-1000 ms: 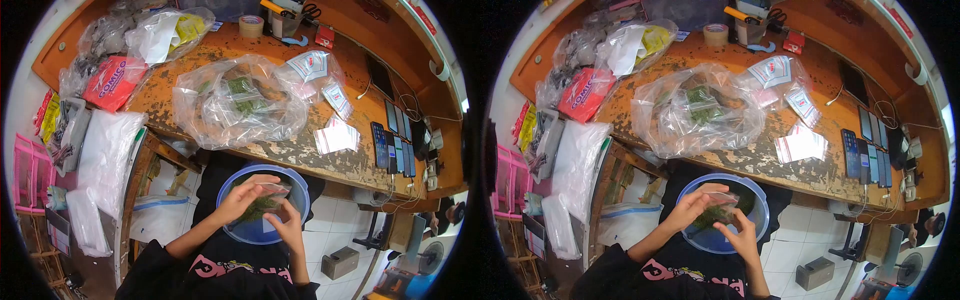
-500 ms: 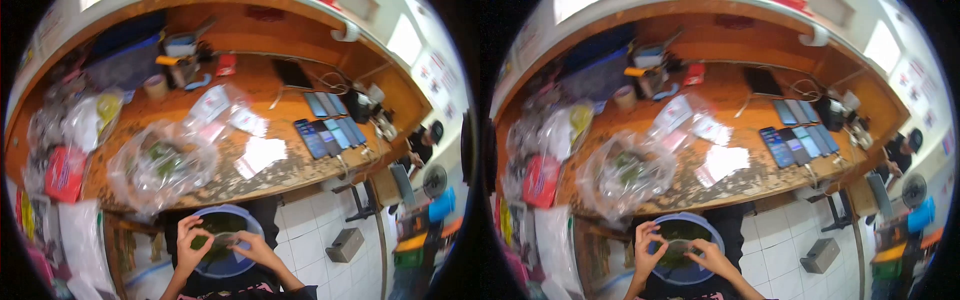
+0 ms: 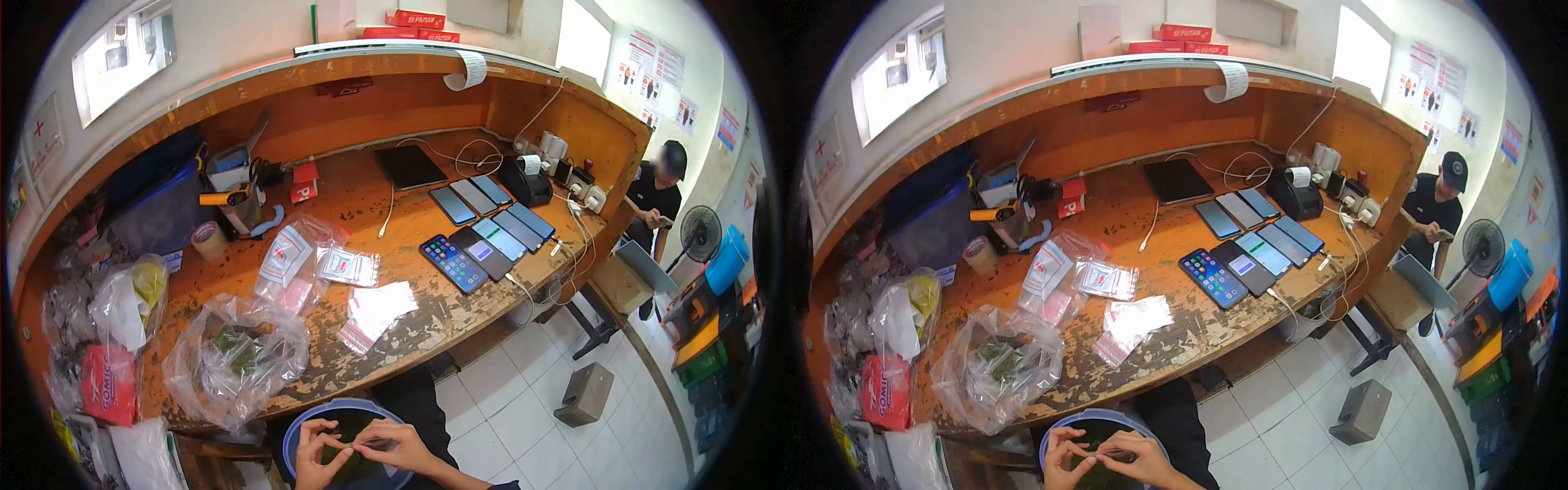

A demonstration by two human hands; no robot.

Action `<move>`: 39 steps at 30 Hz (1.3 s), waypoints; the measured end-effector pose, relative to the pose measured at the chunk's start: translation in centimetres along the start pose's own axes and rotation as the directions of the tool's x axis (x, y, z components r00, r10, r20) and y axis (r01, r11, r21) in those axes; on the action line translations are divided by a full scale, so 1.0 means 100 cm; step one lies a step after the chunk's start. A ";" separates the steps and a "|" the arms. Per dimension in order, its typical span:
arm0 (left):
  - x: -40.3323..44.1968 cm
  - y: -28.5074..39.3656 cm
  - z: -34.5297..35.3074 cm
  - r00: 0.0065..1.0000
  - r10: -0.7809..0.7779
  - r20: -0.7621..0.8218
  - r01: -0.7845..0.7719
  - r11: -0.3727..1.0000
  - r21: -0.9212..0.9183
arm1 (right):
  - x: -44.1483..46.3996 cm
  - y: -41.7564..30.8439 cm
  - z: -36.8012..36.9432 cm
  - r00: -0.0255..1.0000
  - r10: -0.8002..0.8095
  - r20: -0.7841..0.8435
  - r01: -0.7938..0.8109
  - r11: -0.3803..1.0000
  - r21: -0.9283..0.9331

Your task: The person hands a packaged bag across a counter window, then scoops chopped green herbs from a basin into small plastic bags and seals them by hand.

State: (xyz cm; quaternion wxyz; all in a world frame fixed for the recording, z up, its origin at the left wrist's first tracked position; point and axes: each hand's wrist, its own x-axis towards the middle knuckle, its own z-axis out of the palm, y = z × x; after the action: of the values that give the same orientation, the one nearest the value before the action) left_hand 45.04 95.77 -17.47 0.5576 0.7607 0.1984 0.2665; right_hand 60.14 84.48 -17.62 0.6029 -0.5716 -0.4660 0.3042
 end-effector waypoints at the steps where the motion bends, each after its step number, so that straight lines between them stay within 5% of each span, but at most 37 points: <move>1: 0.002 0.001 0.000 1.000 0.023 0.021 -0.023 1.000 0.003 | 0.000 0.001 -0.001 1.000 -0.008 -0.007 0.008 1.000 0.002; 5: 0.009 0.014 0.003 0.989 0.121 0.079 -0.123 0.992 0.019 | 0.001 -0.004 -0.003 0.993 -0.120 0.007 0.120 0.992 -0.027; 12: 0.018 0.029 -0.010 0.948 0.285 0.143 -0.308 0.935 0.178 | -0.004 -0.023 -0.017 0.999 -0.026 -0.028 0.025 1.000 -0.012; 20: 0.020 0.028 -0.027 0.947 0.275 0.164 -0.298 0.945 0.134 | 0.000 -0.032 -0.031 0.992 -0.076 -0.097 0.066 0.993 -0.096; 22: 0.015 0.017 -0.028 0.979 0.087 0.182 -0.053 0.982 -0.183 | 0.002 -0.031 -0.032 0.992 -0.128 -0.018 0.129 0.991 0.038; 23: 0.014 0.021 -0.025 0.979 0.088 0.183 -0.054 0.982 -0.183 | 0.002 -0.031 -0.029 0.991 -0.129 -0.019 0.129 0.991 0.038; 25: 0.010 0.033 -0.016 0.931 -0.089 0.354 0.203 0.932 -0.299 | 0.000 -0.030 -0.018 0.997 -0.080 -0.014 0.082 0.983 0.167; 26: 0.012 0.047 -0.016 0.930 -0.162 0.330 0.188 0.981 -0.047 | 0.000 -0.028 -0.016 0.996 -0.069 0.048 0.060 0.984 0.167; 27: 0.013 0.044 -0.018 0.931 -0.161 0.328 0.187 0.981 -0.046 | 0.002 -0.029 -0.014 0.996 -0.071 0.050 0.062 0.984 0.167; 29: 0.015 0.036 -0.030 0.942 -0.191 0.276 0.166 0.980 0.112 | 0.006 -0.039 -0.008 0.995 -0.092 -0.023 0.094 0.993 0.075; 32: 0.027 0.037 -0.061 0.994 -0.104 -0.036 0.109 0.959 0.263 | 0.003 -0.037 -0.010 1.000 -0.018 -0.013 0.019 1.000 0.019; 33: 0.025 0.017 -0.084 0.908 -0.299 -0.294 0.328 0.943 0.053 | 0.001 -0.034 -0.012 1.000 0.013 -0.010 -0.013 1.000 0.021; 34: 0.033 0.020 -0.106 0.866 -0.313 -0.389 0.343 0.939 0.008 | -0.002 -0.028 -0.013 1.000 0.012 -0.013 -0.012 1.000 0.021; 37: 0.059 0.039 -0.146 0.845 0.007 -0.535 0.270 0.858 0.438 | -0.011 -0.019 -0.016 0.993 0.102 0.056 -0.104 0.994 0.044; 38: 0.061 0.034 -0.150 0.845 0.005 -0.535 0.272 0.857 0.437 | -0.011 -0.021 -0.017 0.989 0.140 0.058 -0.142 0.989 0.040; 39: 0.065 0.024 -0.152 0.807 0.281 -0.519 0.221 0.671 0.708 | -0.012 -0.022 -0.017 0.982 0.178 0.062 -0.180 0.983 0.036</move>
State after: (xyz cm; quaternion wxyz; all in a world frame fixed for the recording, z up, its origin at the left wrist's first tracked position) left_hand 40.61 110.23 -10.37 0.1052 0.8009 0.4381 0.3943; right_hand 60.87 82.32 -15.56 0.5710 -0.5894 -0.4238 0.3833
